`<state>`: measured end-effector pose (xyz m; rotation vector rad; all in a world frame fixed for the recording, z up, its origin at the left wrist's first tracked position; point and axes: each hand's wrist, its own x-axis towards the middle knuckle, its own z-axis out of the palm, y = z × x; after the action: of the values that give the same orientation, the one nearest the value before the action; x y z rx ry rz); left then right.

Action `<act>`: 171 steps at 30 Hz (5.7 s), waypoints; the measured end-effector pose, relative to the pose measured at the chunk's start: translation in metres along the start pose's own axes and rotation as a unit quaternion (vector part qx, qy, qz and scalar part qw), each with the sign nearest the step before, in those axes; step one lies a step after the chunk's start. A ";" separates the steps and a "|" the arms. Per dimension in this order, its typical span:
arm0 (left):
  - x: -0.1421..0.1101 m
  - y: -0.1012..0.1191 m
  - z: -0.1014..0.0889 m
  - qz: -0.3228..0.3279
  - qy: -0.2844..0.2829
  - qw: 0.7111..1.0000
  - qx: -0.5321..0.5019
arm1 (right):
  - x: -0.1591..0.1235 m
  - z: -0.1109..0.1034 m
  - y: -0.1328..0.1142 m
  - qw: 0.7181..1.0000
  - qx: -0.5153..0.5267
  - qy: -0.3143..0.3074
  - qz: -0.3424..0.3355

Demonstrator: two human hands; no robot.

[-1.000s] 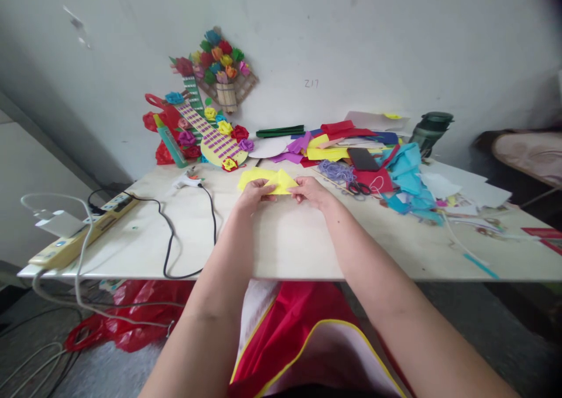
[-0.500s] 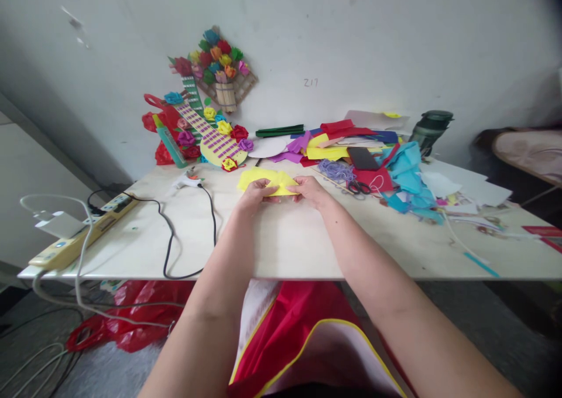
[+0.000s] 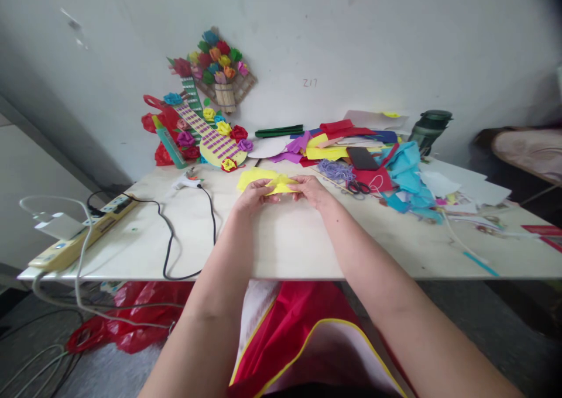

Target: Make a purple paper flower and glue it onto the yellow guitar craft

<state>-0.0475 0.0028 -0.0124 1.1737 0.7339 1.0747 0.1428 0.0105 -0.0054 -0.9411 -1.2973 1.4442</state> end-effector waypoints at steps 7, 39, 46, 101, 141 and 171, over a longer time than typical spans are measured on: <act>0.001 0.000 -0.001 -0.012 0.026 0.999 -0.018 | -0.001 0.001 -0.001 1.000 0.000 -0.015 -0.014; 0.002 0.004 0.009 0.064 0.080 0.987 0.125 | -0.007 0.003 -0.008 0.998 -0.053 0.010 0.009; -0.001 0.006 0.011 0.071 0.088 0.983 0.147 | -0.008 0.004 -0.008 0.993 -0.108 0.020 0.033; 0.007 -0.006 -0.007 -0.006 0.031 0.991 0.134 | -0.013 0.006 -0.012 0.991 -0.129 0.030 0.034; 0.010 -0.008 0.001 0.010 0.101 0.993 0.054 | -0.009 -0.005 -0.012 0.998 -0.042 0.002 -0.052; 0.009 -0.010 0.006 0.044 0.103 0.994 -0.006 | -0.010 0.014 -0.007 0.995 -0.091 0.004 -0.041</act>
<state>-0.0364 0.0090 -0.0198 1.1041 0.8393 1.2863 0.1334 -0.0023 0.0034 -0.9988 -1.4633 1.2729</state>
